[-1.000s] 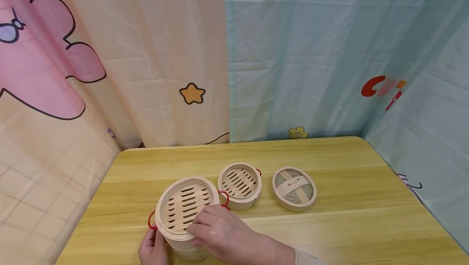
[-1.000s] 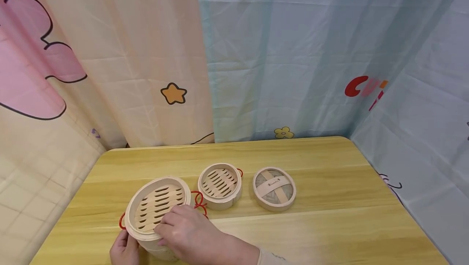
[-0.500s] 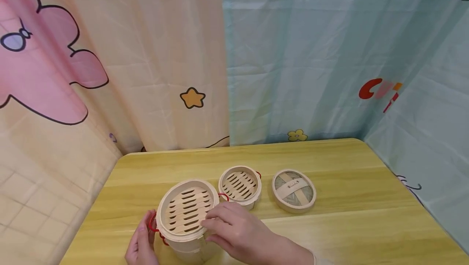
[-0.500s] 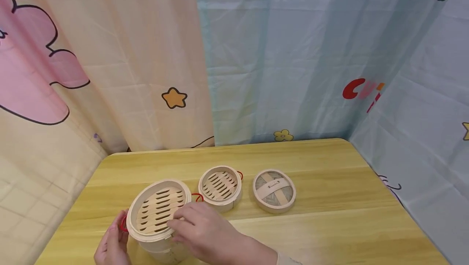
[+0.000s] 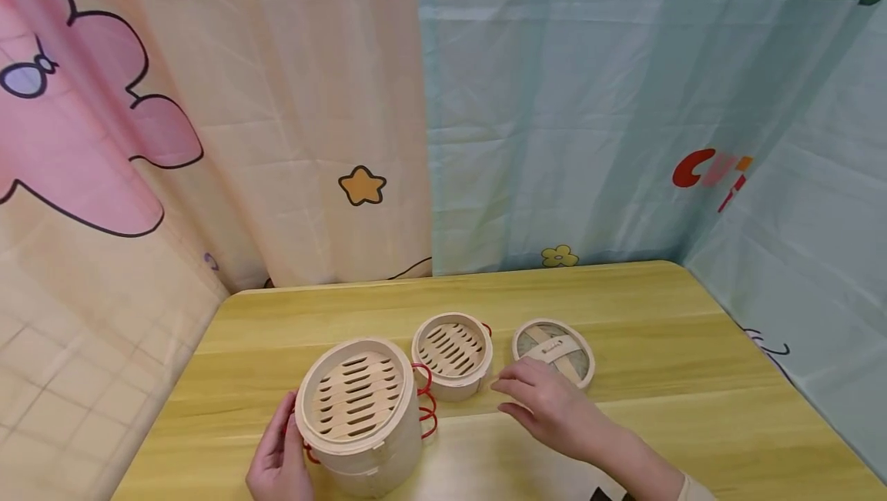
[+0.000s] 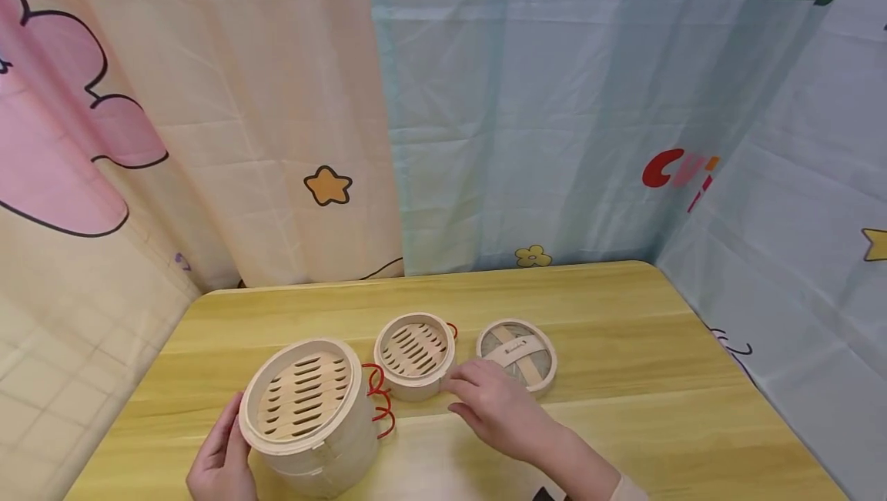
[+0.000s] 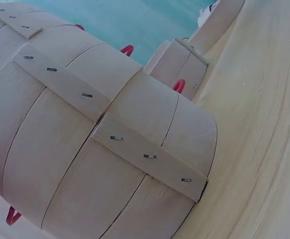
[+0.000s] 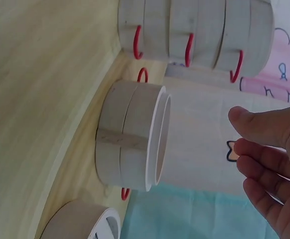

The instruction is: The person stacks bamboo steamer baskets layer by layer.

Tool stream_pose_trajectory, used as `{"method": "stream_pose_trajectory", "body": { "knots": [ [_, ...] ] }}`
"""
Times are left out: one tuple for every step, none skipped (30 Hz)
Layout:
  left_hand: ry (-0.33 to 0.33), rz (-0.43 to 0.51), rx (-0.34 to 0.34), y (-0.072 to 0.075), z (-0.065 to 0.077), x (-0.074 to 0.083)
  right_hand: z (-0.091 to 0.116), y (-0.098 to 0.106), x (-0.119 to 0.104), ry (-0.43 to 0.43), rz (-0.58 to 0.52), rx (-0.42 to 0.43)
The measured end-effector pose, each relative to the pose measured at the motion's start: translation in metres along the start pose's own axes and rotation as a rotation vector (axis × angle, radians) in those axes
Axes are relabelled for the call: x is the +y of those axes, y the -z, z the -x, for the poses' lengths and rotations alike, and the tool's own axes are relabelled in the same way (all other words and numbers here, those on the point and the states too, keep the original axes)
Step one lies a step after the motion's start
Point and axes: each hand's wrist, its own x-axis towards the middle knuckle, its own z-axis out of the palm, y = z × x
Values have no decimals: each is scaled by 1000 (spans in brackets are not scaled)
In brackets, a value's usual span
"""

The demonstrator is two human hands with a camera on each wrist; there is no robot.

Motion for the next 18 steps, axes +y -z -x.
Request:
{"method": "stream_pose_trajectory", "body": {
  "knots": [
    [7, -2, 10, 0, 1, 0, 2, -1, 4, -6, 13, -12],
    [12, 1, 16, 0, 1, -1, 3, -2, 8, -23, 26, -28],
    [17, -2, 22, 0, 1, -1, 3, -3, 12, -32, 42, -46],
    [17, -5, 24, 1, 2, -1, 3, -4, 16, -51, 54, -71],
    [13, -8, 22, 1, 2, -1, 2, -6, 20, -66, 66, -97],
    [10, -10, 19, 1, 2, -2, 1, -9, 24, -81, 74, -126],
    [6, -14, 16, 1, 2, -2, -1, -11, 27, -90, 83, -157],
    [0, -15, 13, 1, 2, -2, -3, -14, 30, -96, 88, -186],
    [-6, -19, 9, 1, 1, -2, -5, -18, 33, -97, 90, -215],
    [-11, -23, 8, 1, 1, -3, -7, -21, 35, -95, 89, -239],
    [-13, -33, 11, 1, 1, -3, -9, -26, 37, -88, 95, -262],
    [-12, -44, 15, 1, 1, -3, -11, -30, 39, -80, 103, -281],
    [-12, -49, 18, 1, 1, -3, -12, -34, 40, -68, 113, -295],
    [-11, -51, 20, 1, 1, -3, -12, -38, 42, -61, 122, -308],
    [-8, -56, 24, 1, 1, -2, -13, -43, 43, -50, 131, -317],
    [-5, -59, 27, 1, 2, -2, -13, -46, 44, -37, 142, -321],
    [-3, -60, 29, 0, 2, -2, -13, -49, 45, -22, 147, -319],
    [-3, -55, 28, 0, 3, -1, -13, -52, 46, -8, 147, -315]
  ]
}}
